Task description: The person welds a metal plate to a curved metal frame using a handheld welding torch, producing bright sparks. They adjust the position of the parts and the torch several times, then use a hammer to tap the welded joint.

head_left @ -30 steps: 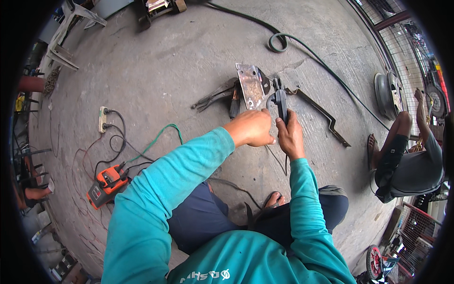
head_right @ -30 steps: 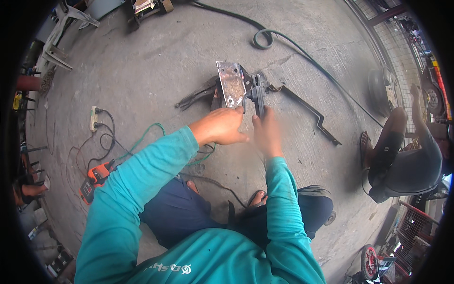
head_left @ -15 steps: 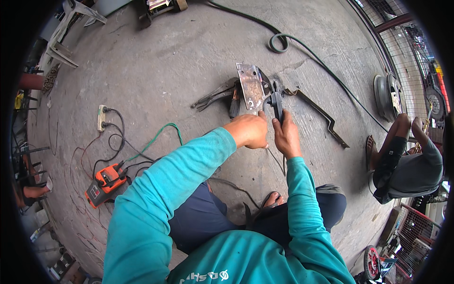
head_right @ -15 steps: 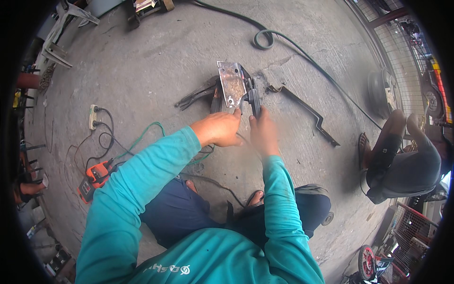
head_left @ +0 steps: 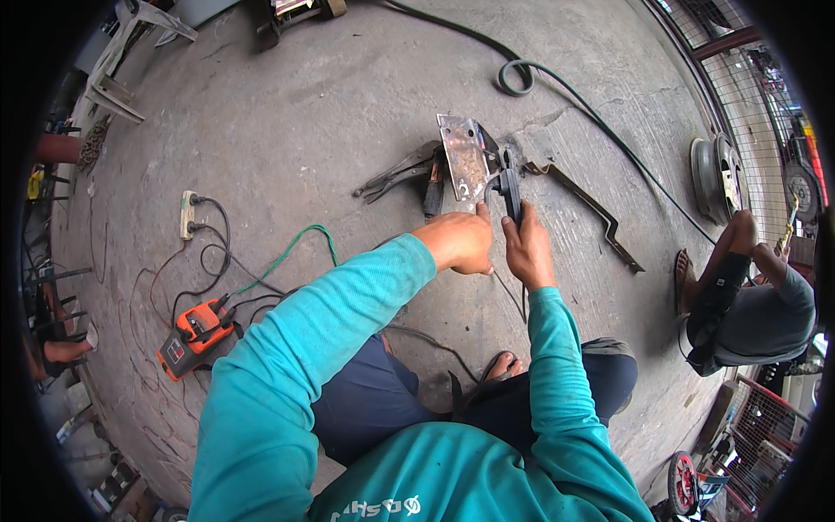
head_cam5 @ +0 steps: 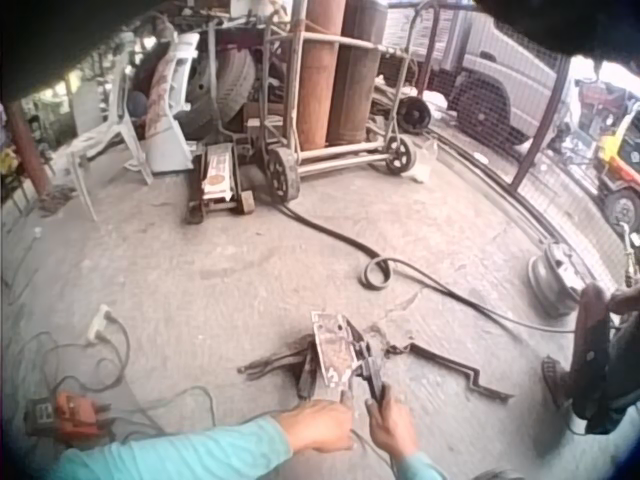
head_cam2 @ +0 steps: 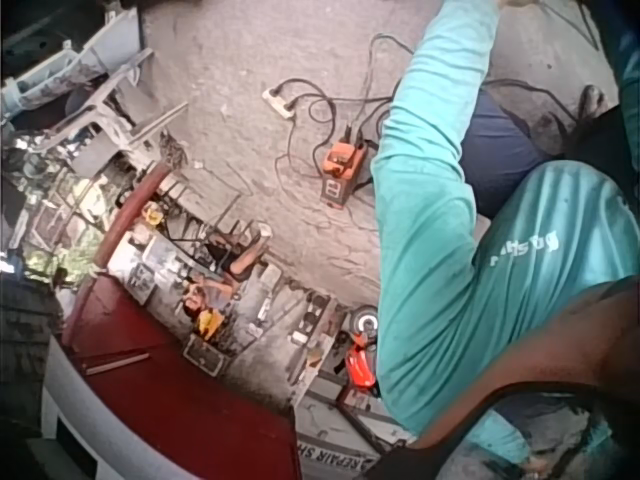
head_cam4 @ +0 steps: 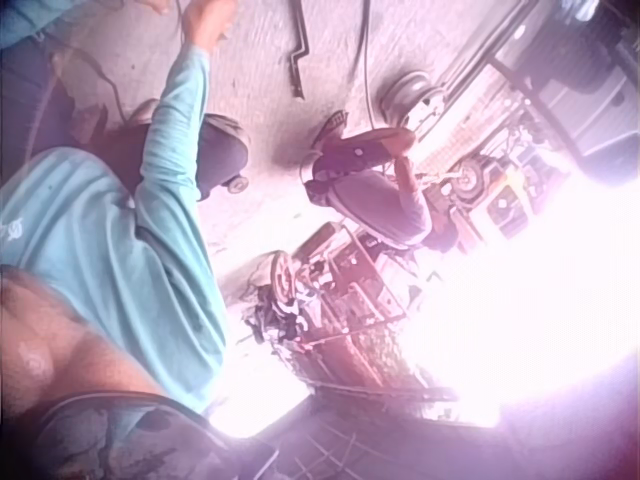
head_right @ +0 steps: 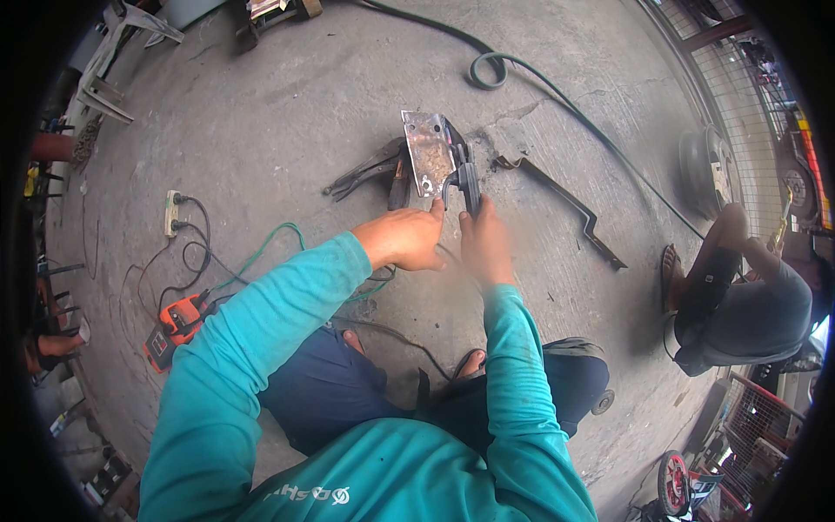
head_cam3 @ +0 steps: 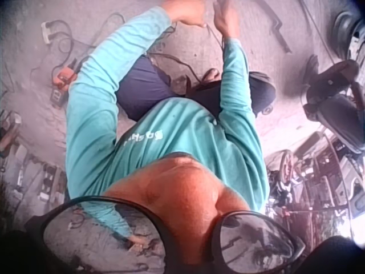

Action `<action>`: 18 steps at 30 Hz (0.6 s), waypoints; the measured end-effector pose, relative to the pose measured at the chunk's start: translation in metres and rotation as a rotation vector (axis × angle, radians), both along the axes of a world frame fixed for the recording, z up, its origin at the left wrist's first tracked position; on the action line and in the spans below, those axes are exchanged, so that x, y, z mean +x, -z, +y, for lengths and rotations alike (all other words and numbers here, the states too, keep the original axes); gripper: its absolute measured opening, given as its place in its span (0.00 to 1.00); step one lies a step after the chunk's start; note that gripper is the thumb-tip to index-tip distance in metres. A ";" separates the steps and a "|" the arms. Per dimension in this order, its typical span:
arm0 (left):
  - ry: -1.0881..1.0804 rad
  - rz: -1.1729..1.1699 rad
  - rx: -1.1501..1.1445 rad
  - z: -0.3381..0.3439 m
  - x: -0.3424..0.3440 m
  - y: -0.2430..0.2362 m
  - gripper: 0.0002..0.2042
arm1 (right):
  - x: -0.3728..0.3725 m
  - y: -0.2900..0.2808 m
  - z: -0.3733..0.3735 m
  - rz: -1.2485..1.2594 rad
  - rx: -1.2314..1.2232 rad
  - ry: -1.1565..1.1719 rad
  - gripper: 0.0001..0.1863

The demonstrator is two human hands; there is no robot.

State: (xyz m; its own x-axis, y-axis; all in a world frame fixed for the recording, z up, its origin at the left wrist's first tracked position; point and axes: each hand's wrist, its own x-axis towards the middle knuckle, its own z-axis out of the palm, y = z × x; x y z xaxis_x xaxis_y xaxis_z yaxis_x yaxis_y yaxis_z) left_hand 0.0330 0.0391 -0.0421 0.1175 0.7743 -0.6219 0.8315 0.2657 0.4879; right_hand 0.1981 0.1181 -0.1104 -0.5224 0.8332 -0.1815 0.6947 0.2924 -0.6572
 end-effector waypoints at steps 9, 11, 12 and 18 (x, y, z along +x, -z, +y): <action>-0.004 0.003 -0.037 0.002 0.000 -0.002 0.55 | 0.001 0.004 0.001 -0.034 0.015 -0.017 0.28; 0.005 -0.003 -0.028 0.002 0.000 0.002 0.55 | 0.001 0.004 -0.001 -0.005 0.090 -0.034 0.28; 0.000 -0.005 -0.028 0.002 0.000 0.003 0.54 | -0.001 0.003 -0.003 0.010 0.128 -0.043 0.29; -0.026 0.008 0.063 -0.002 0.001 0.004 0.52 | 0.000 -0.001 0.000 -0.063 0.018 -0.014 0.28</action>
